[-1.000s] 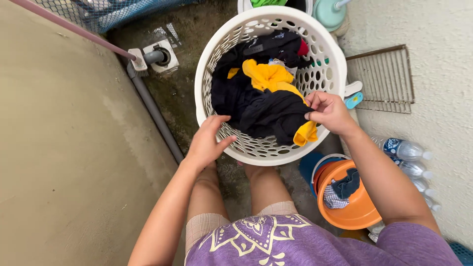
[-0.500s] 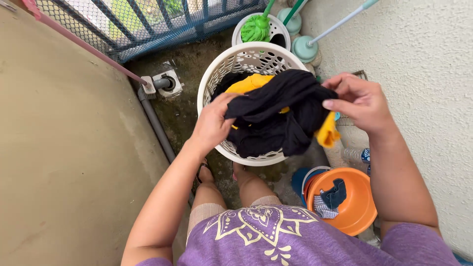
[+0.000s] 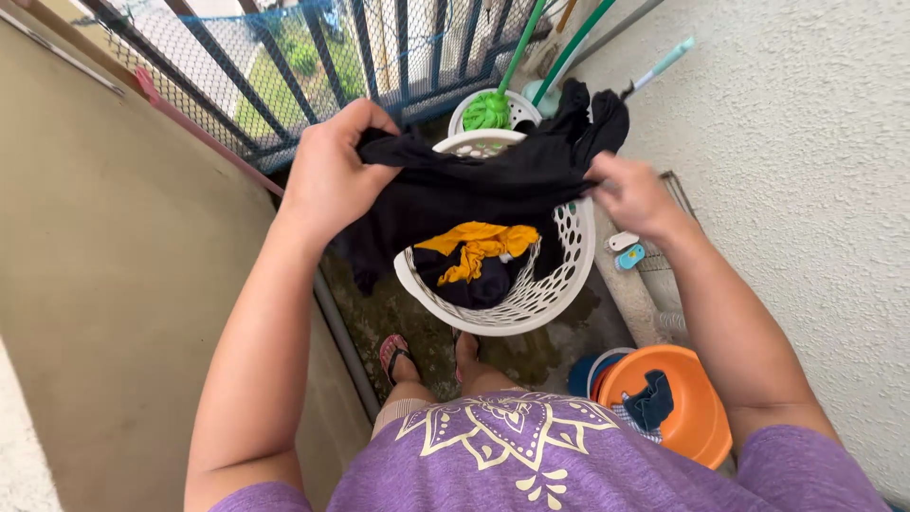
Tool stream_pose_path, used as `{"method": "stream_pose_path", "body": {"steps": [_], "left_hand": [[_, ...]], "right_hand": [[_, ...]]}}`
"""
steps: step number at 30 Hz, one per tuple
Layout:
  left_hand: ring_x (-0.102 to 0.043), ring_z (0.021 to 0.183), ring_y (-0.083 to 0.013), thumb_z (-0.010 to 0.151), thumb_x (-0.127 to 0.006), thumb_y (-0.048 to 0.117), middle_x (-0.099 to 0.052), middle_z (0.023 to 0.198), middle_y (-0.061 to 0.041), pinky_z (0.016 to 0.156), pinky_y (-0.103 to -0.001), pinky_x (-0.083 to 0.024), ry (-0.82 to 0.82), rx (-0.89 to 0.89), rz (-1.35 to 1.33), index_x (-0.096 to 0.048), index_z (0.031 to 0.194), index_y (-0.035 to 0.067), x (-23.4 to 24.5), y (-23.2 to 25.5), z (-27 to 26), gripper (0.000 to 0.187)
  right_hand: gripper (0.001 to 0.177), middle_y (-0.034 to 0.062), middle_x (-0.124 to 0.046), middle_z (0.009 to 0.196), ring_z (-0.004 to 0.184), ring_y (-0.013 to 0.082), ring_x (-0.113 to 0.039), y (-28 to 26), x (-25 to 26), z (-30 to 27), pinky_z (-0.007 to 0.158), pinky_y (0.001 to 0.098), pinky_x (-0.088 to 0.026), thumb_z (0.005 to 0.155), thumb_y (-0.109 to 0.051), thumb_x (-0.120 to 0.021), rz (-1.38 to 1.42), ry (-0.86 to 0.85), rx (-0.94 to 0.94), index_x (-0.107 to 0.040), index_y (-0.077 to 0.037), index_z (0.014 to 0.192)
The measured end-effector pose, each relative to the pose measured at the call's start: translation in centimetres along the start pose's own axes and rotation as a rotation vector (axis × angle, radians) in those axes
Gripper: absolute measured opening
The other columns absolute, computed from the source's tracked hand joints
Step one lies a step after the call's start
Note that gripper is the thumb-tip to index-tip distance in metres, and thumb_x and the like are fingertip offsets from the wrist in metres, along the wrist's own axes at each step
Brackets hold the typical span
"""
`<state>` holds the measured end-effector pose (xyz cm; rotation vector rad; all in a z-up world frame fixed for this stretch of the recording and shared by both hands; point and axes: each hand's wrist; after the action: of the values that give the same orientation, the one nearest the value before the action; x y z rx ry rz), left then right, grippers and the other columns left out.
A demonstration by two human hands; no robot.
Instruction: Hanging various items of clothing on a laundry line using clips and hangers.
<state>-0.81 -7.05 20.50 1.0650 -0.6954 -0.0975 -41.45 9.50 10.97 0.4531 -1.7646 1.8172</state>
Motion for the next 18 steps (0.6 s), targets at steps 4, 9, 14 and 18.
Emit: {"method": "stream_pose_path", "body": {"steps": [4,9,14,18], "left_hand": [[-0.065,0.082,-0.0132,0.087,-0.08,0.006,-0.07,0.088,-0.01,0.076,-0.028,-0.052,0.025,-0.035,-0.046,-0.063,0.101,0.002,2.4,-0.1,0.0,0.023],[-0.056,0.072,-0.0164,0.102,-0.071,0.023,-0.061,0.076,-0.011,0.066,-0.031,-0.046,-0.1,0.227,0.045,-0.064,0.101,0.0,3.5,0.0,-0.1,0.024],[-0.067,0.085,-0.0142,0.106,-0.061,0.022,-0.07,0.098,-0.007,0.073,-0.031,-0.054,-0.065,0.282,-0.674,-0.062,0.118,0.001,1.2,-1.8,0.3,0.024],[-0.071,0.073,-0.0277,0.106,-0.055,0.026,-0.072,0.1,-0.013,0.062,-0.045,-0.062,-0.134,0.433,-1.24,-0.056,0.13,0.004,-1.3,0.6,1.3,0.032]], "right_hand": [[0.018,0.0072,-0.073,0.102,0.093,0.0174,-0.071,-4.8,3.5,0.9,0.088,0.0326,-0.058,0.097,0.007,-0.069,0.067,0.273,0.185,-0.062,-0.001,0.112],[0.02,0.0119,-0.063,0.086,0.078,0.0218,-0.063,-6.2,3.0,1.2,0.072,0.037,-0.053,0.087,0.009,-0.069,-0.313,0.1,0.038,-0.061,0.001,0.103],[0.018,0.0108,-0.067,0.095,0.083,0.021,-0.07,-7.9,1.9,0.1,0.074,0.0345,-0.058,0.099,0.002,-0.067,0.122,0.323,0.019,-0.051,-0.002,0.106],[0.051,0.0095,-0.058,0.125,0.101,0.02,-0.069,-12.7,-5.2,-1.8,0.085,0.0336,-0.057,0.094,-0.009,-0.08,0.156,0.394,0.161,-0.045,-0.002,0.129]]}}
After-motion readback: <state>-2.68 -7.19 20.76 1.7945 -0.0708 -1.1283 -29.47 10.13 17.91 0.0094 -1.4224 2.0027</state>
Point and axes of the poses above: each hand's wrist, its own z-axis towards the middle knuckle, its own x-axis out of the back of the hand, y = z × x
